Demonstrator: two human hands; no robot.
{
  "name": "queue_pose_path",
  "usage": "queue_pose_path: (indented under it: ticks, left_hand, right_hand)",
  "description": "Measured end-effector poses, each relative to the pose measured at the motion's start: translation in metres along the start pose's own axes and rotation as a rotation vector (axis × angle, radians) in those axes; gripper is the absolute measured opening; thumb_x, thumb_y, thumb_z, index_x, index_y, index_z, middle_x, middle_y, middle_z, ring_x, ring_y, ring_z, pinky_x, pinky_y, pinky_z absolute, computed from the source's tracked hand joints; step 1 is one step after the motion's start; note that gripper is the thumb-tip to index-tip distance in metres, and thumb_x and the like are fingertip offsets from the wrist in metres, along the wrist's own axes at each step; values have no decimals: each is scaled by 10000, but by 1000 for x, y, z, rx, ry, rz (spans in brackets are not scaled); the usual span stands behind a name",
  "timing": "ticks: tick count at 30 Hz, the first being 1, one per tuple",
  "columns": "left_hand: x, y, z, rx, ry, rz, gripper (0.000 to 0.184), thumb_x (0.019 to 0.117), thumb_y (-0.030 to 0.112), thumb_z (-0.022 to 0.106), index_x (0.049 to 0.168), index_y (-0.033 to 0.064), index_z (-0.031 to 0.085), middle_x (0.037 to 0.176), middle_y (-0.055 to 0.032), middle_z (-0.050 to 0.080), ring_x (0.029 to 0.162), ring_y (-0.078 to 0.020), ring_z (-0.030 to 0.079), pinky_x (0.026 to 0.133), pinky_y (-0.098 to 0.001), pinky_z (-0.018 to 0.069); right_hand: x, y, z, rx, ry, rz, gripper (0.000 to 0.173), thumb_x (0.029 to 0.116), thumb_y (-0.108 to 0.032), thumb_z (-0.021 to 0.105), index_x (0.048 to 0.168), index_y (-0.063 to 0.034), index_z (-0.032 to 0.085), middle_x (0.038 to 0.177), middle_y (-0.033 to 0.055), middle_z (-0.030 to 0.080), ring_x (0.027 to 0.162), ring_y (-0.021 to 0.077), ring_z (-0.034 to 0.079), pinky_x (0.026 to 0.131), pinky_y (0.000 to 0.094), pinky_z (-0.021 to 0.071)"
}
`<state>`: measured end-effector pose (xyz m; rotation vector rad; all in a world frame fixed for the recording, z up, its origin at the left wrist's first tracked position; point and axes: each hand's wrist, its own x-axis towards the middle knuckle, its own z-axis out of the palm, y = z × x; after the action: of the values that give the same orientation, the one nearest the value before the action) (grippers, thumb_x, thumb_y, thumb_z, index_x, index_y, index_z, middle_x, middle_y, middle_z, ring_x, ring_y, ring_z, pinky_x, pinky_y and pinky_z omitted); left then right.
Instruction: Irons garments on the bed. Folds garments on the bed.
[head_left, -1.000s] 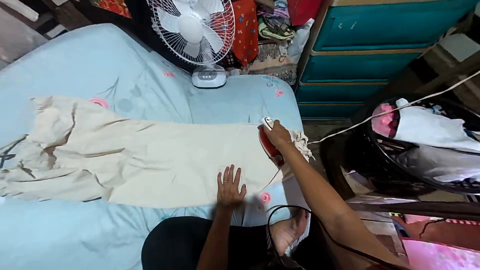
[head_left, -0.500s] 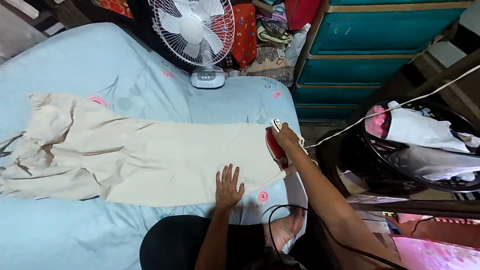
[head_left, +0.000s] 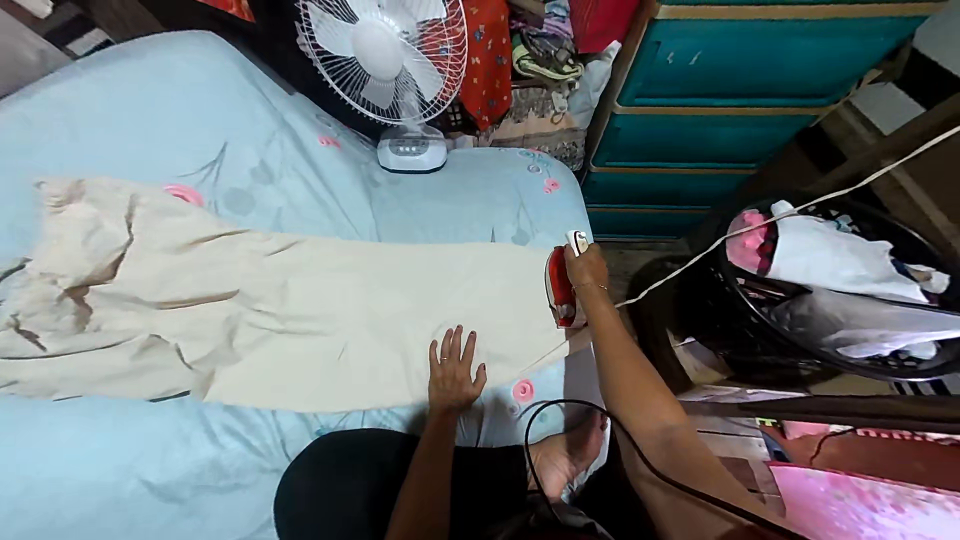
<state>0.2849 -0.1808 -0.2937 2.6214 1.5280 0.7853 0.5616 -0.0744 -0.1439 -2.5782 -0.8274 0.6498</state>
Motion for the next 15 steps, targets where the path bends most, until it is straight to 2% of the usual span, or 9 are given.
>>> queue_pose_path:
  ticks: [3,9,13,15]
  left_hand:
    - [-1,0,1,0,14,-1,612,941,425,443,1390,62,645,1455,-221,589,1348,-439,556,1093,-674,358]
    - [0,2,-4,-21,-21,-23,606,938,418,459,1392,61,643,1466,-222,580,1359,-440,548,1099,-680,354]
    - [3,4,-9,-45,-84,-57,591,923,379,519,1402,52,635,1481,-223,568,1378,-446,529,1110,-689,342]
    - [3,3,-6,-32,-52,-48,585,924,393,507,1383,61,652,1462,-218,586,1361,-440,547,1093,-686,363]
  right_hand:
    - [-4,7,-4,-5,-52,-69,602,1061,-463,527,1417,18,468,1248,272,647,1182,399,643,987,559,499]
    - [-42,3,-3,-141,-267,-345,548,1053,-438,556,1350,23,550,1200,276,661,1161,410,639,1007,574,473]
    - [-35,-21,21,-92,-327,-430,518,1039,-436,584,1324,-4,562,1128,263,675,1085,417,661,931,602,505]
    - [-26,-37,35,-89,-319,-460,548,1033,-471,586,1332,-13,556,1106,270,679,1052,439,669,884,631,514]
